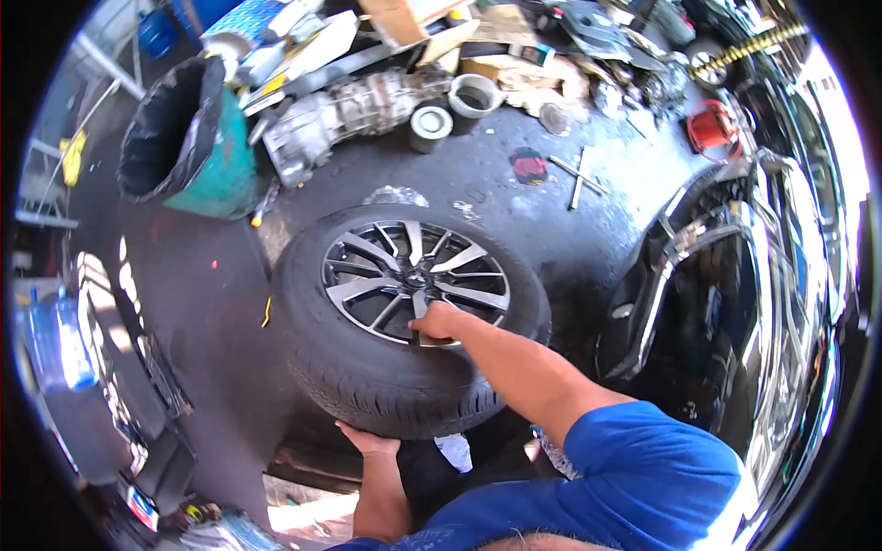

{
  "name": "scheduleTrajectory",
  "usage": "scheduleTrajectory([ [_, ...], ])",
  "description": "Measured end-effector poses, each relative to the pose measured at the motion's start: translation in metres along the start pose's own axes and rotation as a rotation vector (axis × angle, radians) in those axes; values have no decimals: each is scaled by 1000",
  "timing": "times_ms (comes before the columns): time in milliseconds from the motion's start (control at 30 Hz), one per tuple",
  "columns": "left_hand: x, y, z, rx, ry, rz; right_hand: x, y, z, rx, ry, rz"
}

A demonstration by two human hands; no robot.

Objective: Replacing a vehicle tire, including aligning it on the wheel hub and securing it with lug nuts using a cross wrench.

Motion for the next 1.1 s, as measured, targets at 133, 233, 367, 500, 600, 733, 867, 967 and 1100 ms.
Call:
scheduleTrajectory([
  [133, 6, -110, 3, -112, 25, 316, 104, 72, -12, 137, 392, -483],
  [233, 19, -187, 13, -188, 41, 410, 217, 81, -80, -121, 392, -1042],
  [367, -3, -242, -35, -1048, -242, 83, 193, -5, -137, -219, -56, -653],
  [500, -20, -435, -55, -1984, -1296, 475, 169, 2, -127, -438, -54, -960],
  [600, -71, -546, 33, -2254, -1511, 1284, 165, 40, -111, -523, -175, -1028],
  [733, -183, -598, 110, -2439, -859, 1518, 187, 140, -72, -361, -328, -1267],
  [867, -234, -638, 133, -2344, -898, 1481, 167, 227, -61, -455, -438, -1051],
  [967, -255, -646, 115, -2490, -858, 1267, 163, 277, -42, -512, -330, -955],
  [1100, -242, -628, 63, -2752, -968, 957, 169, 326, -17, -432, -303, -838],
])
Point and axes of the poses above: each hand's wrist, its own x-axis away from the middle knuckle, its own y-axis out of the back of the hand, z = x × y, the point moved 9 cm from there along -x, towards the middle knuckle, and after that the axes turned 5 degrees about z, right-handed, at the moved point
